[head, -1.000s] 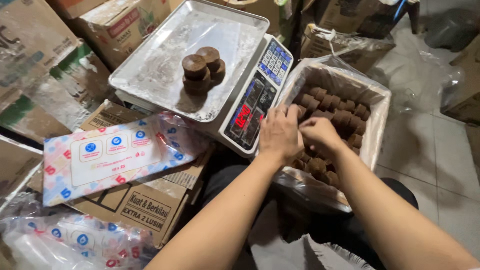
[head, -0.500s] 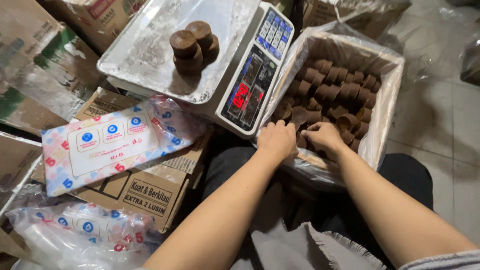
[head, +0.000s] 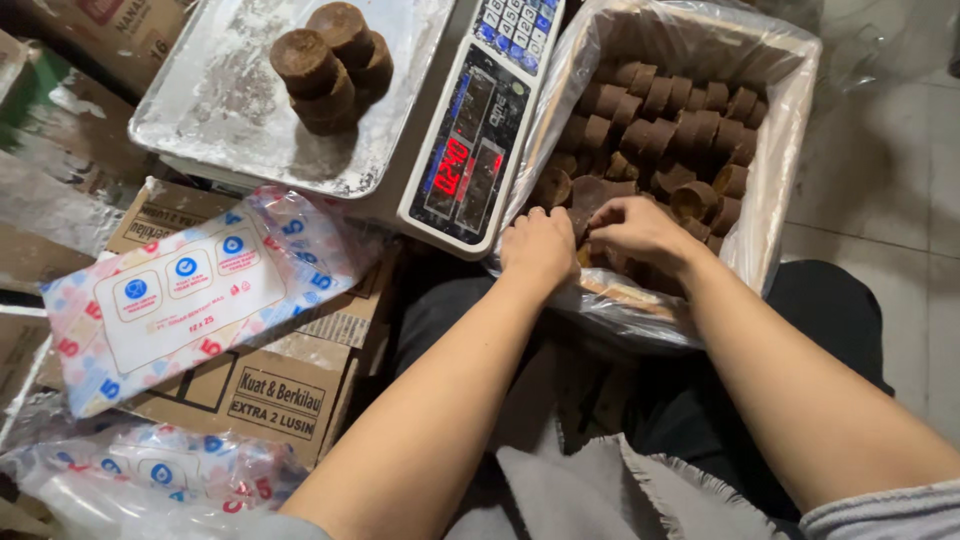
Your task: The person weighs cylindrical brown briquettes on a digital scale, then places them into small plastic bags and ties the bags closed. The process repeats with multiple briquettes being weighed and packaged into separate bags.
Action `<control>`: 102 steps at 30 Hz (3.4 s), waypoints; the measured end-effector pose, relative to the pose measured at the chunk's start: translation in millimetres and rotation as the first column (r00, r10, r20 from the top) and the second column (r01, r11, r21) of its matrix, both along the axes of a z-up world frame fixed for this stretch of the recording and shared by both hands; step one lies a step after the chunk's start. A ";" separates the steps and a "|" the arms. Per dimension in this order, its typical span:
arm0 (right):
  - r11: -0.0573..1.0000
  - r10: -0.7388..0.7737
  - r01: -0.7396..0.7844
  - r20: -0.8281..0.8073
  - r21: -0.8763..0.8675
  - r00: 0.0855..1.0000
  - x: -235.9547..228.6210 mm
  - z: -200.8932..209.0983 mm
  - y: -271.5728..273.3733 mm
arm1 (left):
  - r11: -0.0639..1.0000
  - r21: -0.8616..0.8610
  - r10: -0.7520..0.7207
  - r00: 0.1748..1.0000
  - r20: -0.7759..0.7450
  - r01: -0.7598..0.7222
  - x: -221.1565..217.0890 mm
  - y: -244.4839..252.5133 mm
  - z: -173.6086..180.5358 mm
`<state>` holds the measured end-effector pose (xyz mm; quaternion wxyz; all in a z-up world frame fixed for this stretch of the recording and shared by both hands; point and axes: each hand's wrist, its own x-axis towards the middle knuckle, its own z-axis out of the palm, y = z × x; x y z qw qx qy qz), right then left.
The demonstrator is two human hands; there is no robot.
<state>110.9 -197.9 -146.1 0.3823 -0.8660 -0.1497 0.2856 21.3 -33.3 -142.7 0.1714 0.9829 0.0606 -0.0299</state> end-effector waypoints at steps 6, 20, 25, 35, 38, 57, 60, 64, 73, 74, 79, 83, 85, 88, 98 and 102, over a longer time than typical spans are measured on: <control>0.932 0.015 0.142 0.425 -0.334 0.905 18.4 -14.1 33.4 | 1.000 -0.007 0.027 0.995 -0.096 -0.027 1.5 -3.2 2.0; 0.880 -0.110 0.246 0.329 -0.406 0.938 38.5 9.8 34.1 | 0.980 -0.185 0.132 0.920 0.370 -0.066 7.6 35.0 114.3; 0.963 -0.236 0.266 0.365 -0.035 0.901 45.3 74.8 31.6 | 0.966 -0.160 0.257 0.697 0.669 -0.203 17.1 90.8 153.1; 0.742 -0.249 0.320 -0.200 0.589 0.948 20.9 214.0 152.0 | 0.706 -0.378 0.702 0.517 0.490 -0.599 -16.3 177.9 189.8; 0.715 -0.196 0.298 -0.228 0.633 0.954 16.5 224.6 199.4 | 0.689 -0.456 0.717 0.437 0.543 -0.564 -27.3 187.2 189.8; 0.911 -0.136 0.163 -0.097 0.378 0.986 -11.6 238.9 238.7 | 0.673 -0.539 0.720 0.281 0.634 -0.507 -61.3 215.8 165.5; 0.905 -0.145 0.175 -0.105 0.387 0.984 -9.0 236.1 224.9 | 0.685 -0.530 0.705 0.273 0.655 -0.499 -59.3 213.4 162.8; 0.899 -0.146 0.201 -0.167 0.389 0.975 -11.4 226.3 215.4 | 0.665 -0.548 0.730 0.290 0.619 -0.507 -58.2 210.7 160.3; 0.899 -0.157 0.214 -0.174 0.383 0.972 -16.1 226.5 213.5 | 0.674 -0.547 0.720 0.277 0.636 -0.497 -59.8 209.4 160.5; 0.899 -0.156 0.213 -0.175 0.383 0.972 -16.4 227.2 213.4 | 0.673 -0.547 0.722 0.279 0.633 -0.498 -60.2 209.5 160.6; 0.904 -0.149 0.202 -0.165 0.378 0.975 -19.1 228.2 213.2 | 0.681 -0.539 0.711 0.274 0.647 -0.496 -62.0 209.1 160.6; 0.898 -0.129 0.190 -0.175 0.396 0.976 -19.1 226.6 216.0 | 0.681 -0.550 0.713 0.270 0.647 -0.483 -62.8 208.5 160.0; 0.896 -0.104 0.165 -0.167 0.412 0.981 -16.4 224.1 222.3 | 0.681 -0.563 0.716 0.266 0.645 -0.467 -62.9 209.1 160.0; 0.897 -0.089 0.131 -0.118 0.421 0.989 -8.7 214.6 237.8 | 0.687 -0.575 0.713 0.262 0.650 -0.443 -62.3 208.3 159.9; 0.861 0.260 -0.410 0.433 0.300 0.863 23.2 192.4 281.3 | 0.740 -0.578 0.669 0.290 0.684 -0.344 -67.0 206.8 165.4; 0.822 0.421 -0.540 0.444 0.182 0.791 18.8 206.6 286.9 | 0.732 -0.597 0.681 0.327 0.656 -0.327 -68.6 208.3 166.5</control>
